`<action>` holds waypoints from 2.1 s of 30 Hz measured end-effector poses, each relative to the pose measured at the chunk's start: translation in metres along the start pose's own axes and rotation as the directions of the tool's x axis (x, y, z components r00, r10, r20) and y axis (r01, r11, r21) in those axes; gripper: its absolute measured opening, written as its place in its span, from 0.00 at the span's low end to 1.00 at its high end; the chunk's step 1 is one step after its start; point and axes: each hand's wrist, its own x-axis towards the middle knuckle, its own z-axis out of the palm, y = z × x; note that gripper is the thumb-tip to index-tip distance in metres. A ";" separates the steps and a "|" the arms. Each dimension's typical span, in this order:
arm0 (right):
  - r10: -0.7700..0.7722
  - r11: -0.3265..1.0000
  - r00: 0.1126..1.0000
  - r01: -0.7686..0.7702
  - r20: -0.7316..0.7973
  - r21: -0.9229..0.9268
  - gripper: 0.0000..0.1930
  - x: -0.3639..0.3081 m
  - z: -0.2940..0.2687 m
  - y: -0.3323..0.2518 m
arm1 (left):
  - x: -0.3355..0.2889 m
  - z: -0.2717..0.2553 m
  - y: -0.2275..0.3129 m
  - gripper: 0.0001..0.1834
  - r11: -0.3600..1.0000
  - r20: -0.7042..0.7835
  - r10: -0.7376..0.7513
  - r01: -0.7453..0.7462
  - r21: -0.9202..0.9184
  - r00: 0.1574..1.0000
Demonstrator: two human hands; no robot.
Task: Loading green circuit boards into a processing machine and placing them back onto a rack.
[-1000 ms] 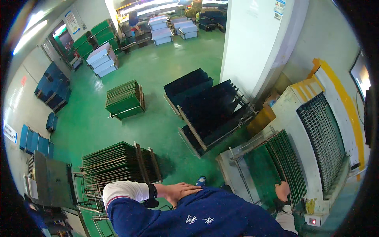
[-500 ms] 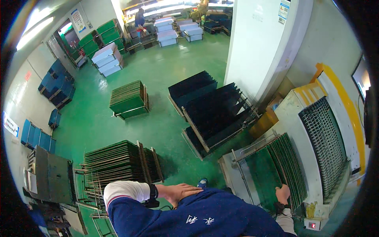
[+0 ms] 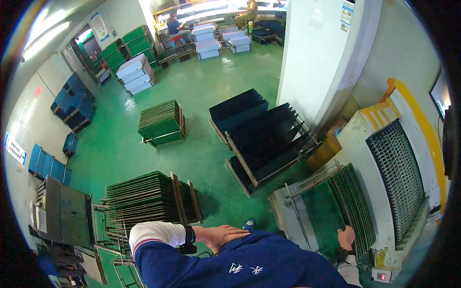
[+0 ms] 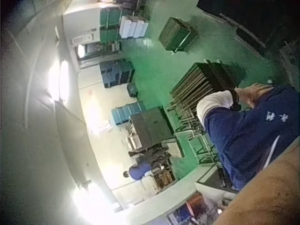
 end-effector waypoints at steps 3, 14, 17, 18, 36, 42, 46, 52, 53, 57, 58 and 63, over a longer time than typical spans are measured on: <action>-0.036 0.999 0.999 0.036 -0.034 -0.005 0.15 0.003 0.007 0.009 | 0.000 0.002 0.000 0.79 1.000 -0.004 0.009 -0.009 -0.003 1.000; -0.043 0.999 0.999 0.043 -0.013 -0.033 0.15 0.001 0.024 0.012 | 0.013 0.009 -0.003 0.80 1.000 0.021 -0.002 0.002 0.014 1.000; -0.068 0.997 0.998 0.068 0.009 -0.025 0.16 0.001 0.028 0.026 | 0.016 0.001 0.009 0.84 0.999 -0.054 0.033 -0.034 -0.018 0.998; -0.082 0.997 0.996 0.082 0.026 0.000 0.16 0.001 0.025 0.023 | 0.020 -0.002 0.011 0.83 1.000 -0.043 0.025 -0.025 -0.016 0.999; -0.003 0.976 0.999 0.011 -0.034 0.217 0.19 -0.050 -0.264 0.008 | 0.115 -0.019 0.008 0.61 0.991 0.052 0.133 -0.131 -0.029 0.990; 0.298 0.231 0.945 0.067 -0.136 0.971 0.19 -0.051 -0.291 0.089 | 0.142 -0.011 -0.004 0.56 0.987 0.078 0.158 -0.155 -0.040 0.984; 0.370 -0.053 0.906 0.242 -0.206 0.969 0.18 -0.014 -0.259 0.128 | 0.149 -0.020 0.011 0.49 0.994 0.063 0.110 -0.110 -0.006 0.992; 0.234 -0.510 0.970 0.181 -0.066 0.841 0.14 0.072 -0.202 0.159 | 0.155 -0.010 0.020 0.44 0.996 0.018 -0.015 0.013 0.084 1.000; 0.209 -0.537 0.976 0.162 -0.055 0.828 0.13 0.084 -0.193 0.161 | 0.155 -0.007 0.022 0.44 0.995 0.007 -0.037 0.036 0.094 0.999; 0.187 -0.609 0.982 0.113 0.004 0.785 0.04 0.129 -0.165 0.170 | 0.151 0.009 0.023 0.40 0.991 -0.011 -0.097 0.098 0.096 0.995; 0.203 -0.624 0.979 0.125 0.005 0.771 0.04 0.138 -0.163 0.163 | 0.150 0.010 0.028 0.39 0.991 -0.031 -0.113 0.115 0.066 0.993; 0.229 -0.616 0.973 0.166 -0.026 0.770 0.05 0.199 -0.146 0.169 | 0.148 0.024 0.033 0.38 0.984 -0.046 -0.171 0.173 0.044 0.984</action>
